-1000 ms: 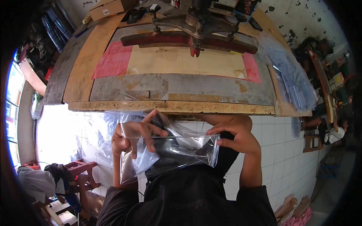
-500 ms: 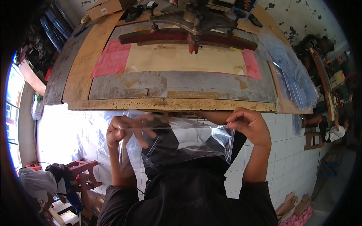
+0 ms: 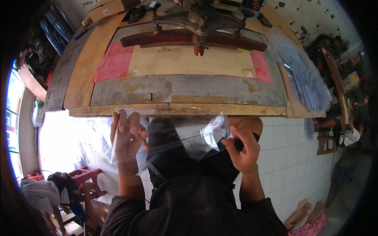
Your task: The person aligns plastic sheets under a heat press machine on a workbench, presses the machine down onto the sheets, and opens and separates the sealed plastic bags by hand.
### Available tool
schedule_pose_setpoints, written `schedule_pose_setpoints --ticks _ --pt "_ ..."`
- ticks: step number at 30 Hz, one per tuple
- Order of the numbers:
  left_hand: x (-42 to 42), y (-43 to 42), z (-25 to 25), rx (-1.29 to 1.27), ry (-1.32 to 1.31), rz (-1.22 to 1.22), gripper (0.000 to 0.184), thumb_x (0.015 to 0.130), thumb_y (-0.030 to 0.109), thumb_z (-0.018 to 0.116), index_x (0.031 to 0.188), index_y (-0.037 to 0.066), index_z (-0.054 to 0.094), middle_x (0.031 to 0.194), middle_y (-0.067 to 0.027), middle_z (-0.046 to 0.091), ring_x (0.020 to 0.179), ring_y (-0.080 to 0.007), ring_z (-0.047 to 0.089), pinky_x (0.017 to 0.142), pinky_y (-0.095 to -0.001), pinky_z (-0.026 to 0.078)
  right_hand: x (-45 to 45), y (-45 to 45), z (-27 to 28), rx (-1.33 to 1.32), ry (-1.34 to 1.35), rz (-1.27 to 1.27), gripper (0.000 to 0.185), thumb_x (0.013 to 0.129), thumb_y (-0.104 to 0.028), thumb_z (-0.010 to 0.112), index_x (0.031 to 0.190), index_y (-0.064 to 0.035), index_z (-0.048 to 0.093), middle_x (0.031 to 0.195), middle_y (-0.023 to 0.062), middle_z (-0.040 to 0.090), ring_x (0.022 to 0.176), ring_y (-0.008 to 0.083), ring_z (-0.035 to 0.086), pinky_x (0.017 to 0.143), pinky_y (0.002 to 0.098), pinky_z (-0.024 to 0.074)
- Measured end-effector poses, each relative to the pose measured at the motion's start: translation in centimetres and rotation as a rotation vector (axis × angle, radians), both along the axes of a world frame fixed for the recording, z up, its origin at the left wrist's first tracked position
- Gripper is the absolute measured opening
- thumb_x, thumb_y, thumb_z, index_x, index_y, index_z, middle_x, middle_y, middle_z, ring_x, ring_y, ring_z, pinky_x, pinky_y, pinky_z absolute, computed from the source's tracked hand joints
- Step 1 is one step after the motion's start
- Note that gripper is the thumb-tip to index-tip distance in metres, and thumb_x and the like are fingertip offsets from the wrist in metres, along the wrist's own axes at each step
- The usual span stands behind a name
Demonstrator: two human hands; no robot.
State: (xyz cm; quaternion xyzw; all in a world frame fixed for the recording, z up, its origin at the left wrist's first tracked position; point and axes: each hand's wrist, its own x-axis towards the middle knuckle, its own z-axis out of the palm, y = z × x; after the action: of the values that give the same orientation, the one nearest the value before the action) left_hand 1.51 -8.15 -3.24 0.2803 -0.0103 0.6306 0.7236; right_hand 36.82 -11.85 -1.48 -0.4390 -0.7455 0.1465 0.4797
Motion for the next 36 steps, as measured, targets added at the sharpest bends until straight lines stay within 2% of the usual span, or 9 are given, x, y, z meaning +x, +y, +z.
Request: schedule_pose_setpoints --ticks 2,6,8,9,15,20,25,33,36 --pt "-0.4 0.0 0.3 -0.052 -0.036 -0.010 0.054 0.117 0.043 0.017 0.095 0.007 0.050 0.089 -0.0156 0.056 0.081 -0.0493 0.073 0.034 -0.0460 0.056 0.1 0.3 0.5 0.013 0.041 -0.023 0.044 0.081 0.002 0.088 0.122 0.0004 0.074 0.096 0.0107 0.073 0.078 0.0190 0.073 0.068 0.0290 0.0562" --pt "-1.4 -0.2 0.8 -0.182 -0.138 -0.106 0.049 0.118 0.042 0.017 0.096 0.008 0.044 0.087 -0.0143 0.053 0.085 -0.0478 0.072 0.028 -0.0386 0.050 1.7 1.5 1.6 0.027 0.019 0.060 0.045 0.079 0.004 0.087 0.122 -0.0010 0.076 0.099 0.0098 0.074 0.080 0.0180 0.073 0.069 0.0291 0.0577" --pt "-1.5 0.1 0.4 -0.129 -0.300 -0.264 0.059 0.116 0.047 0.013 0.094 0.004 0.046 0.089 -0.0233 0.056 0.118 -0.0628 0.063 0.044 -0.0561 0.065 1.9 1.8 1.8 0.041 0.010 0.070 0.047 0.078 0.004 0.088 0.123 -0.0013 0.075 0.101 0.0100 0.074 0.079 0.0177 0.073 0.068 0.0285 0.0568" --pt "-1.3 0.1 0.1 -0.128 -0.302 -0.265 0.059 0.116 0.047 0.013 0.094 0.004 0.046 0.089 -0.0233 0.056 0.118 -0.0628 0.063 0.044 -0.0561 0.065 1.9 2.0 1.9 0.053 0.001 0.081 0.049 0.078 0.003 0.088 0.125 -0.0017 0.075 0.103 0.0102 0.074 0.079 0.0173 0.072 0.068 0.0279 0.0558" --pt "-1.1 -0.5 -0.3 -0.063 -0.235 -0.171 0.056 0.117 0.046 0.015 0.093 0.006 0.046 0.083 -0.0235 0.057 0.116 -0.0634 0.063 0.061 -0.0658 0.066 1.2 1.6 2.9 -0.013 -0.181 0.148 0.060 0.079 -0.005 0.088 0.137 -0.0038 0.070 0.094 0.0064 0.066 0.074 0.0167 0.063 0.062 0.0302 0.0499" --pt "-1.8 -0.9 0.5 -0.155 -0.042 0.013 0.056 0.117 0.045 0.021 0.090 0.007 0.053 0.068 -0.0179 0.058 0.084 -0.0542 0.074 0.057 -0.0595 0.065 1.9 2.0 3.4 0.054 -0.291 0.170 0.059 0.081 -0.007 0.087 0.138 -0.0052 0.071 0.089 0.0047 0.062 0.073 0.0170 0.061 0.060 0.0313 0.0483" --pt "-1.5 -1.9 0.4 -0.209 0.096 0.184 0.058 0.117 0.046 0.026 0.089 0.006 0.057 0.062 -0.0143 0.059 0.069 -0.0477 0.072 0.057 -0.0554 0.064 2.7 1.7 3.3 0.089 -0.388 0.163 0.053 0.082 -0.013 0.087 0.133 -0.0058 0.073 0.091 0.0046 0.063 0.075 0.0173 0.063 0.064 0.0324 0.0506" --pt "1.2 -2.3 2.4 -0.107 0.104 0.082 0.059 0.116 0.045 0.028 0.085 0.004 0.057 0.063 -0.0154 0.060 0.065 -0.0465 0.070 0.056 -0.0514 0.065 1.2 1.1 0.4 0.119 -0.328 0.095 0.061 0.079 -0.024 0.089 0.132 -0.0022 0.070 0.121 0.0081 0.072 0.108 0.0256 0.069 0.084 0.0363 0.0549" --pt "1.7 -2.2 2.9 -0.067 0.135 0.102 0.063 0.116 0.047 0.030 0.079 0.004 0.057 0.066 -0.0184 0.062 0.069 -0.0476 0.072 0.062 -0.0516 0.066 2.1 1.2 -0.8 0.178 -0.318 0.095 0.058 0.075 -0.016 0.091 0.128 -0.0007 0.072 0.120 0.0089 0.072 0.104 0.0260 0.070 0.082 0.0359 0.0549"
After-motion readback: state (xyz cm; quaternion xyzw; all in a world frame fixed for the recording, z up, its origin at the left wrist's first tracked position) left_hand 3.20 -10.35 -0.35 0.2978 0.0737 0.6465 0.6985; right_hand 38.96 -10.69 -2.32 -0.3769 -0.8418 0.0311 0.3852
